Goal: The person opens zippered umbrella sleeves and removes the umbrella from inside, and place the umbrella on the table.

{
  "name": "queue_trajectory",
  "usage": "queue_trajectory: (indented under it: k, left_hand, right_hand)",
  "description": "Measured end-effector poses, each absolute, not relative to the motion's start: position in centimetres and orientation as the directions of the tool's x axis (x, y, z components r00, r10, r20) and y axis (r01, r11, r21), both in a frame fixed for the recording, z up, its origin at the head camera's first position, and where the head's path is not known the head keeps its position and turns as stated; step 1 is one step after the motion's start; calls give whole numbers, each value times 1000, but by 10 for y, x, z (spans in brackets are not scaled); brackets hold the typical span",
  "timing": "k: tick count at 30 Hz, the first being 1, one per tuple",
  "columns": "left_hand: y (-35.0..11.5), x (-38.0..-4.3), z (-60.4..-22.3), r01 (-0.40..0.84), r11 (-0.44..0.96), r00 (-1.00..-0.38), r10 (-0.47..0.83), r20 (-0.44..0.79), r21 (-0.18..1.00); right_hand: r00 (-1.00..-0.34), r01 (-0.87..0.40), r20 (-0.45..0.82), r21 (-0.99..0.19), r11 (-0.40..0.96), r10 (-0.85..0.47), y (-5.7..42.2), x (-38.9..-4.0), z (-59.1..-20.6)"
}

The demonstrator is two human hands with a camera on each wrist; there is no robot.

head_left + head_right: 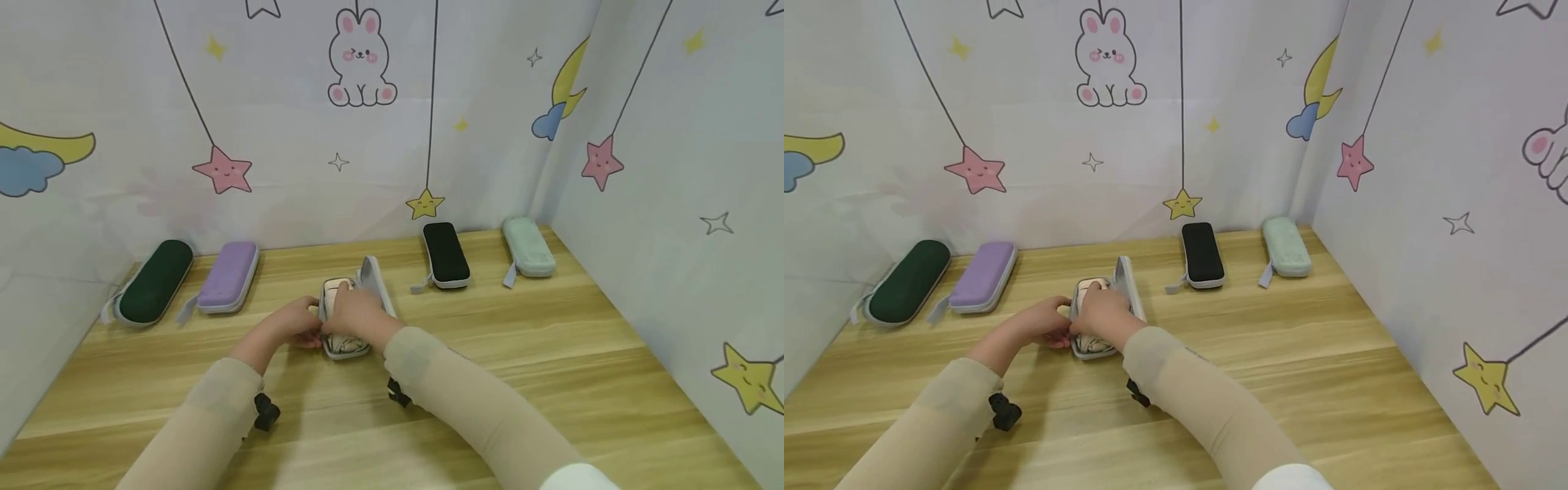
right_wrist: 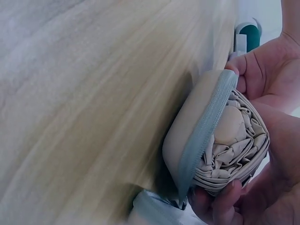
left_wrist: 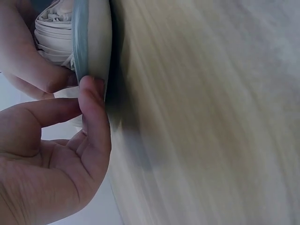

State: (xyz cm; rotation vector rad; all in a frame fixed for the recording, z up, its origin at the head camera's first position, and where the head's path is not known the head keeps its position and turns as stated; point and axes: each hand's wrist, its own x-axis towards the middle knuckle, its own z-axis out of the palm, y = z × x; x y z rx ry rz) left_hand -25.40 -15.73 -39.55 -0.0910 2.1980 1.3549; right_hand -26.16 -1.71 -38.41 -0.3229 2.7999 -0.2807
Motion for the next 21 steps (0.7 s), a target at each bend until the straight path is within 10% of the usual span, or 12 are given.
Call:
queue_trajectory:
  k: [21]
  left_hand:
    - [-176,-258,-378,-202,622,-937,103,-335,757]
  right_hand:
    - [-936,-264,-110,-406,875,-334,24,-249,-333]
